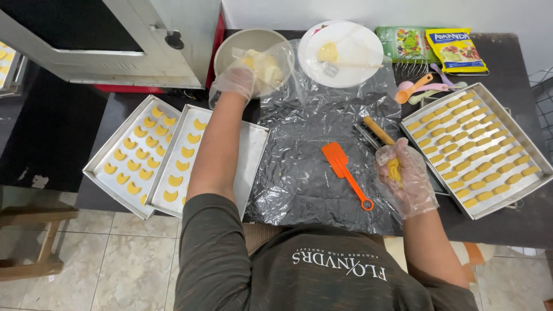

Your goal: Shaping dough into crescent-shaped pastries and arranging them on baking trays.

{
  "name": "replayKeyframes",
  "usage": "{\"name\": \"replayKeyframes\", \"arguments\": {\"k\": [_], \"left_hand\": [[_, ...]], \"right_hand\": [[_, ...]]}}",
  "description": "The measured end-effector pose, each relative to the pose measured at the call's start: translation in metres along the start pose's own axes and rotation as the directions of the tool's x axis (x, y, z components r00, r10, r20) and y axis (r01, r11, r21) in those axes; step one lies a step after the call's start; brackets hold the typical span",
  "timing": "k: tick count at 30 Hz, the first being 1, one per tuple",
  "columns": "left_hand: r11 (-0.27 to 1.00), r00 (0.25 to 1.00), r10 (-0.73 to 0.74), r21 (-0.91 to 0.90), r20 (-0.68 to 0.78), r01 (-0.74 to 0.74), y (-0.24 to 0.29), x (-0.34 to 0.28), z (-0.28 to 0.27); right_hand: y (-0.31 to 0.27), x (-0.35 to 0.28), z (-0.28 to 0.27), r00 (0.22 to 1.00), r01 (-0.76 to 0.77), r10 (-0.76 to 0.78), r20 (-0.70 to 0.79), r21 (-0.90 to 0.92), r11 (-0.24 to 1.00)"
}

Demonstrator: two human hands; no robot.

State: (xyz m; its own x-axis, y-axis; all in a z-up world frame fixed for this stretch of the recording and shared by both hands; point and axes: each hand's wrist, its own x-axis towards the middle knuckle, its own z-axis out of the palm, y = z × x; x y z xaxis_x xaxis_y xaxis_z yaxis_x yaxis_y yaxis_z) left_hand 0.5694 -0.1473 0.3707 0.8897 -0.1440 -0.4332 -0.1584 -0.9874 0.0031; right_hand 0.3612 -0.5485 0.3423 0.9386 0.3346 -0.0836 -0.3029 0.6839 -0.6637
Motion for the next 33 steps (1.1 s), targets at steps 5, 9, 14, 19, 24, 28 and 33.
{"name": "replayKeyframes", "arguments": {"k": [5,9,14,19,24,28,33], "left_hand": [[0.702,0.695,0.156,0.574,-0.701,0.421,-0.024,0.016,0.038],[0.687,0.929,0.267,0.726,-0.256,0.003,-0.047,0.067,0.059],[0.955,0.915,0.157,0.294,-0.371,-0.044,-0.069,0.119,0.124],[0.936,0.823,0.230,0.348,-0.519,-0.042,-0.062,0.070,0.087],[0.911,0.669,0.326,0.412,-0.668,-0.033,-0.058,0.053,0.061],[0.888,0.517,0.399,0.460,-0.757,-0.011,-0.076,0.056,0.061],[1.000,0.893,-0.001,0.020,-0.451,0.011,-0.081,0.058,0.047]], "right_hand": [[-0.002,-0.002,0.002,0.999,0.010,-0.009,-0.050,0.021,1.000],[-0.001,0.000,0.006,0.995,-0.021,0.020,-0.101,-0.008,1.000],[0.006,0.003,0.002,0.986,0.089,-0.117,-0.119,-0.214,0.973],[0.005,0.004,0.007,0.981,0.092,-0.128,-0.143,-0.237,0.967],[0.004,0.002,0.010,0.976,0.105,-0.145,-0.161,-0.235,0.966],[-0.001,0.000,0.008,0.974,0.100,-0.142,-0.175,-0.226,0.969],[-0.007,-0.001,0.020,0.980,0.098,-0.132,-0.150,-0.218,0.971]]}}
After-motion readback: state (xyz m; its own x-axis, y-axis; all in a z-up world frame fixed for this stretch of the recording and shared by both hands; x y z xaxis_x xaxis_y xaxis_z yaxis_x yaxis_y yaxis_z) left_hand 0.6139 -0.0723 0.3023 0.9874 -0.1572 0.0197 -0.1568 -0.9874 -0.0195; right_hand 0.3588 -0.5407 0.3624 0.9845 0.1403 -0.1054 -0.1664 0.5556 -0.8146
